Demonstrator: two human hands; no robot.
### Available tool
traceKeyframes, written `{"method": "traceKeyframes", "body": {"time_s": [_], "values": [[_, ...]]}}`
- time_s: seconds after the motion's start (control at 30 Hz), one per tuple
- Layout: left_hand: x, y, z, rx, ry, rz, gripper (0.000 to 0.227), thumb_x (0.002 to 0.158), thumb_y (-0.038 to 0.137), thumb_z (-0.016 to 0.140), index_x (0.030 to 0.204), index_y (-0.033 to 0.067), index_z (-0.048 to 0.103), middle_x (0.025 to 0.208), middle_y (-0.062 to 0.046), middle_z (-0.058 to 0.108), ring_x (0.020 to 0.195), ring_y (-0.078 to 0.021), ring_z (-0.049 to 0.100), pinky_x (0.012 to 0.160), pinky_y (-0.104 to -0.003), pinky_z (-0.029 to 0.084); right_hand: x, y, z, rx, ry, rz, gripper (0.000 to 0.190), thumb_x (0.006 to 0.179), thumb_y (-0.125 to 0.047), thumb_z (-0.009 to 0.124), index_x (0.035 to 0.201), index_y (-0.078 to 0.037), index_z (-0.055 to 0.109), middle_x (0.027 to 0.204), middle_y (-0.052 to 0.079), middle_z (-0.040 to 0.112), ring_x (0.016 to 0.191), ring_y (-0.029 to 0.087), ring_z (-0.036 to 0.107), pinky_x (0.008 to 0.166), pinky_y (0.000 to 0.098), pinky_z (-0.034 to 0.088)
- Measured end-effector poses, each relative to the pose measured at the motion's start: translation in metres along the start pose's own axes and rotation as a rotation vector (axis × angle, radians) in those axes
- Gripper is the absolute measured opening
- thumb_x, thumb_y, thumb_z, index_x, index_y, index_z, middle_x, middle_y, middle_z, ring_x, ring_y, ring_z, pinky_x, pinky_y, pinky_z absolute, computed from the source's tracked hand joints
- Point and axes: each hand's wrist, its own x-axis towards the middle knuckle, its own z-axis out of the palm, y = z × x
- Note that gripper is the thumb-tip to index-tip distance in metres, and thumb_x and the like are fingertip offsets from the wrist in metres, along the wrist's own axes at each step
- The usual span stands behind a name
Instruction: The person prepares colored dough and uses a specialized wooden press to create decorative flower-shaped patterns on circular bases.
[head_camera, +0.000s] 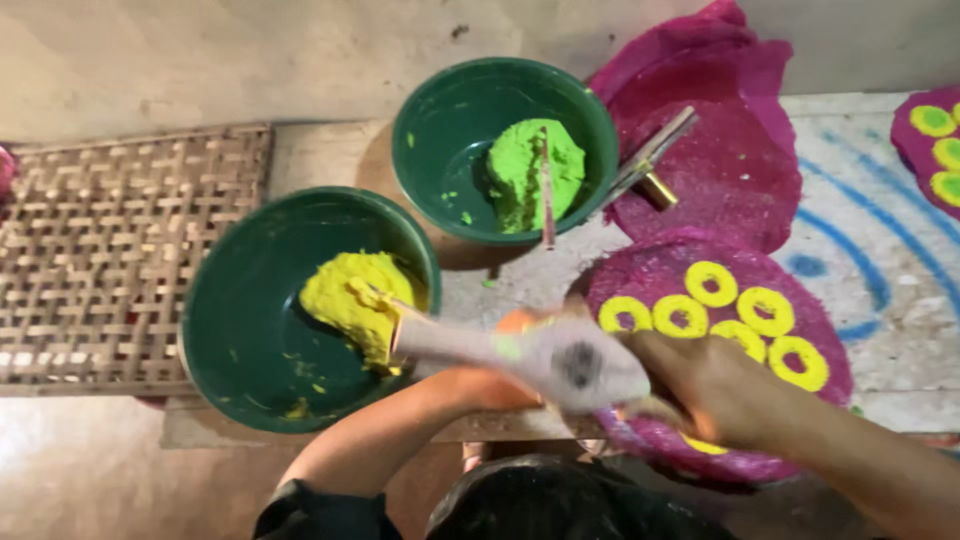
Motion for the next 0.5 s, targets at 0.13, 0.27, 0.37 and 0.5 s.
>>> {"method": "traceKeyframes", "body": {"time_s": [0.13,0.27,0.37,0.5], "values": [[-0.040,0.013,0.022,-0.221,0.097,0.216,0.022,0.100,0.019,0.061,0.082,0.0075,0.067,0.069,-0.006,0.066,0.063,-0.0246,0.065,0.060,-0.040,0.052,0.041,-0.039,0.003,-0.208,-0.055,-0.470,0.059,0.087,-0.057,0.071,0.109,-0.004,0.061,0.091,0.013,0.063,0.081,0.034,0.065,0.068,0.0440,0.052],[-0.090,-0.003,-0.040,0.293,-0.166,0.404,0.033,0.082,0.024,0.071,0.111,0.0114,0.062,0.083,-0.011,0.069,0.074,-0.0343,0.069,0.062,-0.044,0.051,0.084,-0.058,-0.002,-0.295,-0.176,-0.733,0.045,0.099,-0.050,0.058,0.106,-0.006,0.062,0.093,0.013,0.062,0.084,0.035,0.063,0.069,0.0447,0.050],[-0.121,0.009,-0.065,0.615,-0.292,0.097,0.035,0.085,0.029,0.066,0.118,0.0173,0.063,0.077,-0.013,0.071,0.068,-0.0384,0.069,0.059,-0.049,0.053,0.093,-0.094,0.011,0.085,-0.335,-0.518,0.054,0.102,-0.055,0.053,0.105,-0.003,0.064,0.090,0.015,0.066,0.084,0.037,0.066,0.069,0.0456,0.050],[-0.151,-0.009,-0.086,0.731,-0.306,-0.040,0.039,0.097,0.025,0.056,0.135,0.0211,0.058,0.083,-0.015,0.070,0.070,-0.0378,0.070,0.064,-0.050,0.056,0.098,-0.122,0.023,0.478,-0.470,-0.402,0.057,0.110,-0.054,0.042,0.096,-0.001,0.060,0.086,0.018,0.065,0.084,0.039,0.067,0.071,0.0464,0.050]]}}
